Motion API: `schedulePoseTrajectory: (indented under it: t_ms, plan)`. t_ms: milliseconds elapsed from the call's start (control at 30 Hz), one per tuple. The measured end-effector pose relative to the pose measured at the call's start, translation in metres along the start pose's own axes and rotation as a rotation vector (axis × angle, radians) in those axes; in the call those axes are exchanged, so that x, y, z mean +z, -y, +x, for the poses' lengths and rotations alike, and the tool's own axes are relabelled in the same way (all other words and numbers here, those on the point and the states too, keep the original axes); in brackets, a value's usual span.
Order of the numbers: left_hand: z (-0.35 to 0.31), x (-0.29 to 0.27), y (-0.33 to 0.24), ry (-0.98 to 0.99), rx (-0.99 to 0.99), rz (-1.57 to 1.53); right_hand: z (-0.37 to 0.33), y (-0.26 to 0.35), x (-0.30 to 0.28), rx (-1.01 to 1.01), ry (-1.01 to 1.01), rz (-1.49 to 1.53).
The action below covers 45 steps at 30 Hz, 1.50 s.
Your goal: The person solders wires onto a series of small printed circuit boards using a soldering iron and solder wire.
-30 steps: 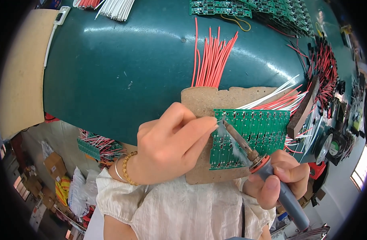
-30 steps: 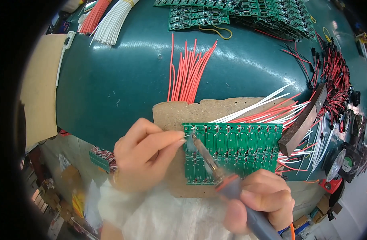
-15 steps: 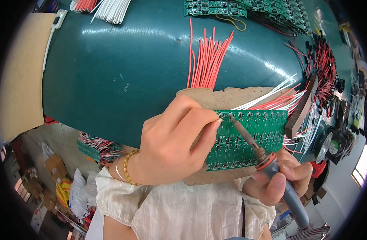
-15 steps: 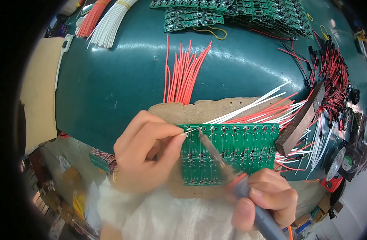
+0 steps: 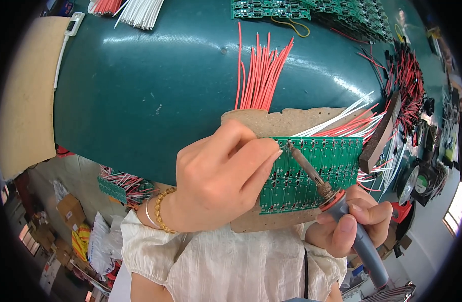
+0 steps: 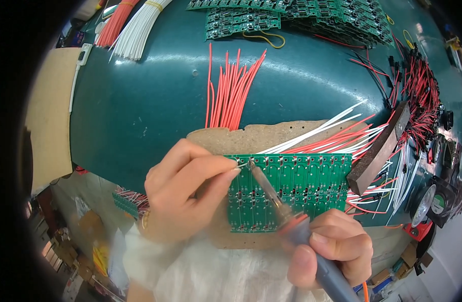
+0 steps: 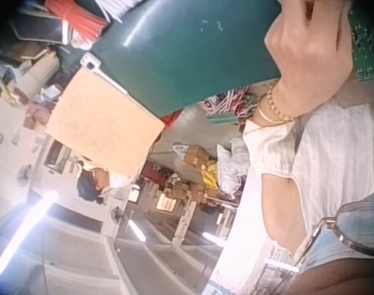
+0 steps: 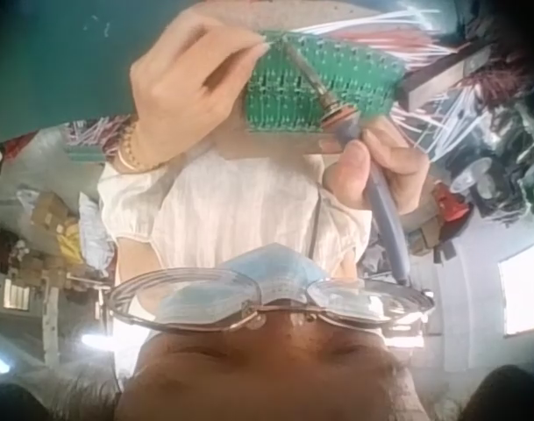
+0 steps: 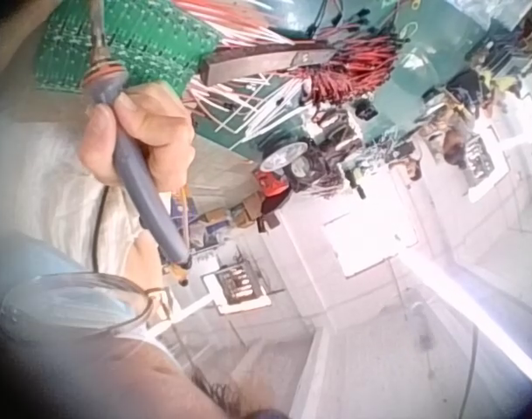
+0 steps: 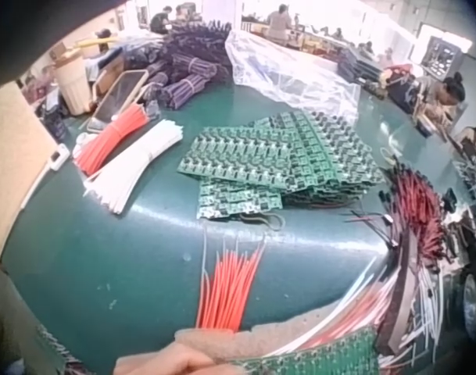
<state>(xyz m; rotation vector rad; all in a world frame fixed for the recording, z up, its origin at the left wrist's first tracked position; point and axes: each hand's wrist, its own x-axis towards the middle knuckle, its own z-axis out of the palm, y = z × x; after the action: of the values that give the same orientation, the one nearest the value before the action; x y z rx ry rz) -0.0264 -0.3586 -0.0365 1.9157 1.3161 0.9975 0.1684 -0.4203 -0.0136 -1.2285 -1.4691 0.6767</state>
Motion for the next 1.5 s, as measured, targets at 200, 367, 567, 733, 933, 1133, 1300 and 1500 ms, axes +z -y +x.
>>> schedulePoseTrajectory:
  t_ms: [200, 367, 567, 733, 933, 1133, 1300, 1500]
  plan:
    - [-0.003, -0.002, 0.003, 0.036, 0.079, 0.03, 0.001, 0.005, 0.007, 0.016, -0.084, -0.07]
    - [-0.006, -0.003, -0.001, 0.032, 0.041, 0.04, 0.003, 0.005, 0.022, -0.013, -0.188, 0.002]
    - [-0.007, -0.002, 0.0, 0.028, 0.047, 0.03, 0.001, 0.004, 0.007, -0.005, -0.081, -0.026]
    - [-0.01, -0.005, -0.005, -0.039, -0.012, -0.011, -0.008, -0.001, -0.006, 0.006, -0.09, 0.099]
    - [-0.012, -0.009, -0.005, -0.053, -0.064, -0.11, -0.003, 0.008, 0.019, 0.158, -0.233, -0.054]
    - [-0.015, -0.008, 0.002, -0.089, -0.008, -0.111, -0.002, 0.008, 0.015, 0.173, -0.273, -0.017]
    - [-0.018, -0.008, 0.003, -0.092, 0.015, -0.094, -0.004, -0.006, 0.003, -0.073, -0.023, 0.068]
    - [-0.023, -0.01, 0.0, -0.087, 0.014, -0.063, -0.009, 0.004, -0.015, -0.11, -0.165, 0.155]
